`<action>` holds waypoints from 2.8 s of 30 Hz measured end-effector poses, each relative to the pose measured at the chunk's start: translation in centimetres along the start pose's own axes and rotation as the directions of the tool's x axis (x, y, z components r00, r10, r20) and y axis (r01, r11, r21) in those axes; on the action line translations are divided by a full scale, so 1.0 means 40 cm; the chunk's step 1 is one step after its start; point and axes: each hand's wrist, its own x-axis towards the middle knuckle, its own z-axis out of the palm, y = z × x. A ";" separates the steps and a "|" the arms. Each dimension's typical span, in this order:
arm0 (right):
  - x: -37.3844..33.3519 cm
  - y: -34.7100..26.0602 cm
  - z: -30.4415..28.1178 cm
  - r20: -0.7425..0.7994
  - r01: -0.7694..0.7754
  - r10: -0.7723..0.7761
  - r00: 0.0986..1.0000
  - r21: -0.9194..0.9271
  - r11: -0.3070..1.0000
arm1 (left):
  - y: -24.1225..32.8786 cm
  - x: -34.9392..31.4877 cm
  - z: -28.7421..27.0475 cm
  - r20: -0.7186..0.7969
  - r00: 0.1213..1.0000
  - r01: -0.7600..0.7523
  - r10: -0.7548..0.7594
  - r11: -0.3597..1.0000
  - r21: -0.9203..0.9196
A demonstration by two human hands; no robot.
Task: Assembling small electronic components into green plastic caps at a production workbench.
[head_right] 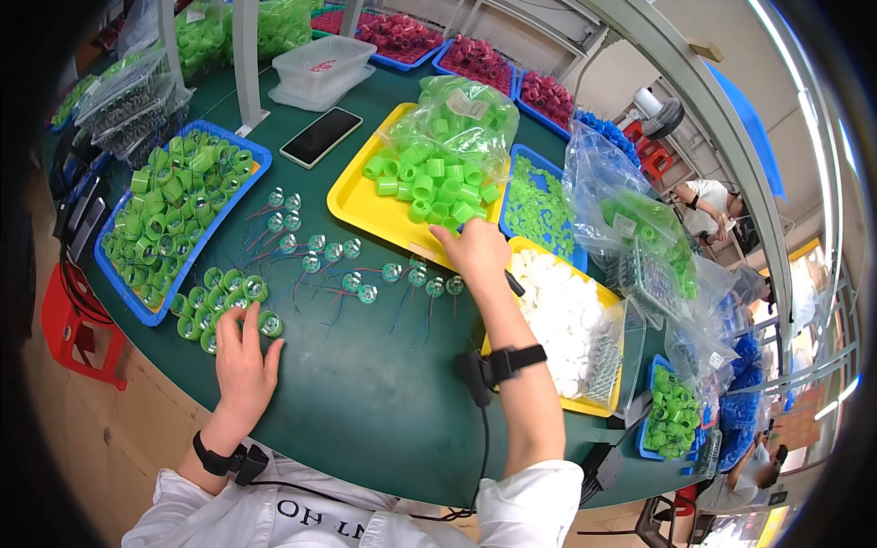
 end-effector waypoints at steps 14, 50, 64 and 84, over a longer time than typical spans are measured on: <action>-0.360 -0.085 -0.169 -0.160 0.627 -0.704 0.692 0.618 0.475 | 0.125 0.033 -0.035 0.643 0.737 0.675 0.211 -0.273 -0.685; -0.406 -0.098 -0.019 0.019 0.828 -0.874 0.486 0.312 0.467 | 0.000 -0.022 -0.047 0.544 0.732 0.660 0.410 -0.622 -0.421; -0.525 -0.090 -0.116 0.450 -0.426 -0.383 0.807 0.892 0.153 | 0.088 -0.022 -0.058 0.081 0.965 -0.034 0.249 0.426 -0.904; -0.564 -0.093 -0.134 0.224 -0.295 -0.441 0.869 0.950 -0.099 | 0.126 -0.018 -0.088 0.087 0.963 0.031 0.257 0.212 -0.977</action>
